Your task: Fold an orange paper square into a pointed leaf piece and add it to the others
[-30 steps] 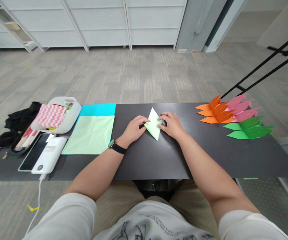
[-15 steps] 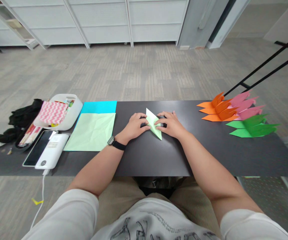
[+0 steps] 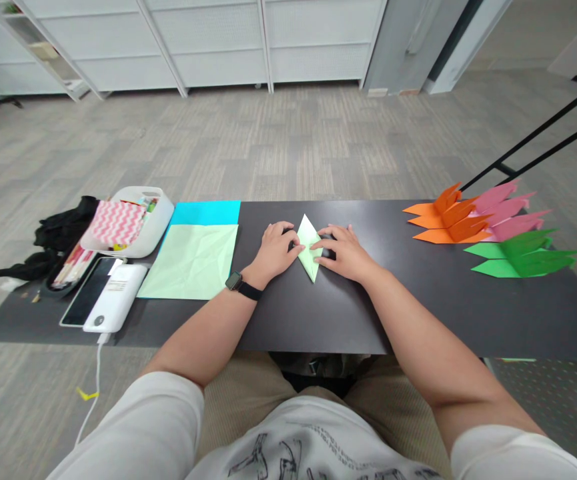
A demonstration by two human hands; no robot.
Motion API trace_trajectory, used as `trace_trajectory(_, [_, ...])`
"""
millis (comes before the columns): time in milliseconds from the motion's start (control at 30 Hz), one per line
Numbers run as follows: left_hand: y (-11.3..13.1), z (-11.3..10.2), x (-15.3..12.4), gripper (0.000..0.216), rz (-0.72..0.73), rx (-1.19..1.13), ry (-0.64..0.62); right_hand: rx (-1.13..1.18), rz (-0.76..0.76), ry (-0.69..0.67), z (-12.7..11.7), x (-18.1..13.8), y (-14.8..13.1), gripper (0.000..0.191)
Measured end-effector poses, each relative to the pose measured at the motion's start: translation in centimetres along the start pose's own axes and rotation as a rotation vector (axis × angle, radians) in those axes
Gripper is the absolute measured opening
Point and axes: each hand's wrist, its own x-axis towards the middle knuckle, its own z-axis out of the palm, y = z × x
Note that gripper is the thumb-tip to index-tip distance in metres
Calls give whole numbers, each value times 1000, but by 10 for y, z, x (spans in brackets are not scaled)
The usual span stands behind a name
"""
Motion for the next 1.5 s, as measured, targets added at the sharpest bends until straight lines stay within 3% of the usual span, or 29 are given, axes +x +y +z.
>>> trace_trajectory(400, [3,3,2,9,-33,5,58,-23,-38,-3,8,-1,-4,28])
trace_trajectory(600, [10,-9,3,7,4,-44,119,-57,10,49,2,-2,2,28])
trace_trajectory(867, [18,-10,-4,34,197,-72,-92,-73,46,77,-5,-3,14,27])
trace_trajectory(1100, [15,-8,-8,36,205,-39,-136,-86,19,127,-8,-2,12,25])
trace_trajectory(1300, [16,-7,-13,35,176,-55,-162,-87,31,60,-8,-1,13,20])
trace_trajectory(1500, [19,-13,-16,43,195,116,-252,-84,23,90,-8,-3,12,20])
